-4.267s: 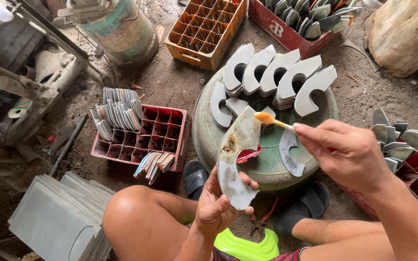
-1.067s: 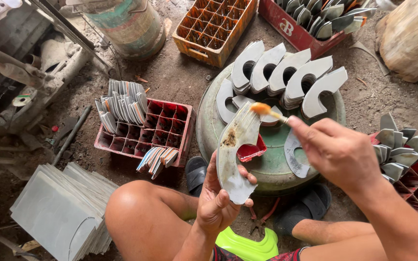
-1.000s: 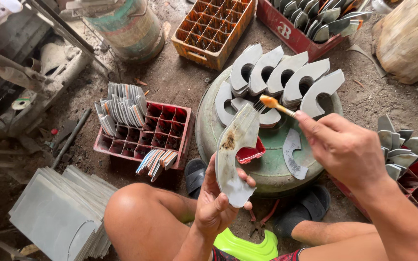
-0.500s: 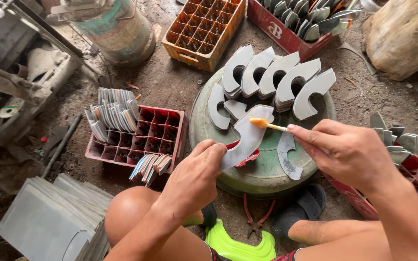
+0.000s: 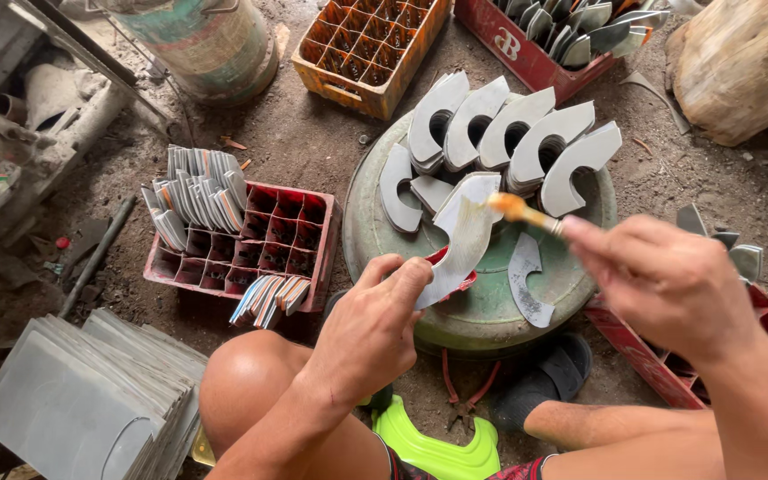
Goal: The person sits on the ground and applies a red coating to curved metal pieces using a toothbrush. They repeatedly dip the brush into a small container and paint each piece before placing it into a red crate.
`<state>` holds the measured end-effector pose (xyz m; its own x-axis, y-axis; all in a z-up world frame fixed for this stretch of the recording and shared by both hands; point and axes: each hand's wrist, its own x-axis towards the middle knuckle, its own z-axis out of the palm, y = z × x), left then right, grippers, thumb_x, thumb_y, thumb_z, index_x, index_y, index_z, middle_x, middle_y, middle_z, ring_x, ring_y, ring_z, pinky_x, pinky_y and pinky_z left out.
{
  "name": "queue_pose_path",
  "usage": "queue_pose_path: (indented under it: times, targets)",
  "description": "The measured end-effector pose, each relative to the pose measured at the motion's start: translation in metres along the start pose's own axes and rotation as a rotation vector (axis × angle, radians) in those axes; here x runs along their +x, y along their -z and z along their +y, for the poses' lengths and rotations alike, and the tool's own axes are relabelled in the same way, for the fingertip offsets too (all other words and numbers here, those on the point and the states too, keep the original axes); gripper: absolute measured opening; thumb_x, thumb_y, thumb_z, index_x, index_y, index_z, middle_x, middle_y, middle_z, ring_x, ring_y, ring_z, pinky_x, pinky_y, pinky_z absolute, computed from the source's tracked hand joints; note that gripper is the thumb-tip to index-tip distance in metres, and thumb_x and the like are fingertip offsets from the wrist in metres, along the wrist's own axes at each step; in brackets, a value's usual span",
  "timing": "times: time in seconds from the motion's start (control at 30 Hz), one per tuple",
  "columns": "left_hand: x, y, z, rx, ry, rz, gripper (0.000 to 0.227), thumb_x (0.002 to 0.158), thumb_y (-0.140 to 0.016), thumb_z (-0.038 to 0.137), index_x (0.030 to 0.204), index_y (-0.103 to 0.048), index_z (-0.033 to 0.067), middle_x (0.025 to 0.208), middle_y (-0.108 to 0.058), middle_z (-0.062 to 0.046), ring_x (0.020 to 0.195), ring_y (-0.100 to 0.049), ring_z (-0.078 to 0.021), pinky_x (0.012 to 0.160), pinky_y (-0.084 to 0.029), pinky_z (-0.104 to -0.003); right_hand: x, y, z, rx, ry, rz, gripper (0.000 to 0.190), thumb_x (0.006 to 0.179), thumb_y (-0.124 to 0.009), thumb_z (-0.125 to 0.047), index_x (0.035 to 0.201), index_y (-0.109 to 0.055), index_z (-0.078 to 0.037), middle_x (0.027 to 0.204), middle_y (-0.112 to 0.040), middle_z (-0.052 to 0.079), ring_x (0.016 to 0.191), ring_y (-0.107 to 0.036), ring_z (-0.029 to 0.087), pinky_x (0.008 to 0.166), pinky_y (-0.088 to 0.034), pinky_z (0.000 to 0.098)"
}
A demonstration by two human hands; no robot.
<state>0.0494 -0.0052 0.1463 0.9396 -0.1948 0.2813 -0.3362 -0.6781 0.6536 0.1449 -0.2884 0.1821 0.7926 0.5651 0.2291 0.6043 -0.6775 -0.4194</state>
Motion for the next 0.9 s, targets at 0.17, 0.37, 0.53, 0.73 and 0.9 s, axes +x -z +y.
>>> queue_pose_path:
  times: [0.17, 0.37, 0.53, 0.73, 0.9]
  targets:
    - [-0.003, -0.001, -0.003, 0.018, 0.002, 0.021, 0.049, 0.078, -0.072, -0.006, 0.122, -0.053, 0.0050, 0.107, -0.071, -0.013, 0.117, -0.062, -0.0403, 0.081, -0.055, -0.046, 0.003, -0.013, -0.008, 0.203, 0.149, -0.155, 0.042, 0.077, -0.076, -0.010, 0.118, -0.077, -0.017, 0.075, -0.067, 0.001, 0.057, -0.062, 0.013, 0.052, -0.052, 0.0296]
    - [-0.005, -0.001, -0.001, 0.009, -0.036, 0.040, 0.051, 0.075, -0.071, -0.008, 0.122, -0.053, 0.0042, 0.113, -0.071, -0.014, 0.116, -0.062, -0.0397, 0.080, -0.056, -0.045, 0.005, -0.002, 0.004, -0.120, -0.007, 0.185, 0.031, 0.097, -0.076, -0.009, 0.128, -0.076, -0.014, 0.088, -0.070, 0.007, 0.066, -0.062, 0.016, 0.059, -0.050, 0.0321]
    - [-0.006, 0.000, -0.001, -0.009, -0.057, 0.031, 0.051, 0.074, -0.071, -0.008, 0.119, -0.053, 0.0049, 0.115, -0.071, -0.014, 0.116, -0.062, -0.0395, 0.081, -0.057, -0.044, 0.006, -0.007, 0.006, 0.111, 0.073, -0.003, 0.034, 0.083, -0.078, -0.013, 0.117, -0.078, -0.018, 0.081, -0.071, -0.001, 0.058, -0.064, 0.010, 0.051, -0.053, 0.0263]
    - [-0.007, -0.002, 0.002, -0.035, -0.064, 0.036, 0.047, 0.077, -0.072, -0.007, 0.118, -0.052, 0.0035, 0.116, -0.071, -0.014, 0.115, -0.062, -0.0392, 0.081, -0.057, -0.044, 0.007, -0.004, 0.003, -0.152, 0.045, 0.184, 0.028, 0.096, -0.078, -0.013, 0.124, -0.077, -0.016, 0.088, -0.069, 0.002, 0.064, -0.062, 0.014, 0.056, -0.050, 0.0292]
    - [-0.007, -0.004, 0.000, -0.010, -0.058, 0.046, 0.045, 0.077, -0.072, -0.006, 0.116, -0.052, 0.0035, 0.115, -0.070, -0.014, 0.113, -0.062, -0.0389, 0.079, -0.057, -0.044, 0.006, -0.024, -0.015, -0.227, 0.149, 0.121, 0.036, 0.086, -0.078, -0.010, 0.122, -0.079, -0.016, 0.081, -0.068, 0.002, 0.060, -0.063, 0.018, 0.055, -0.050, 0.0324]
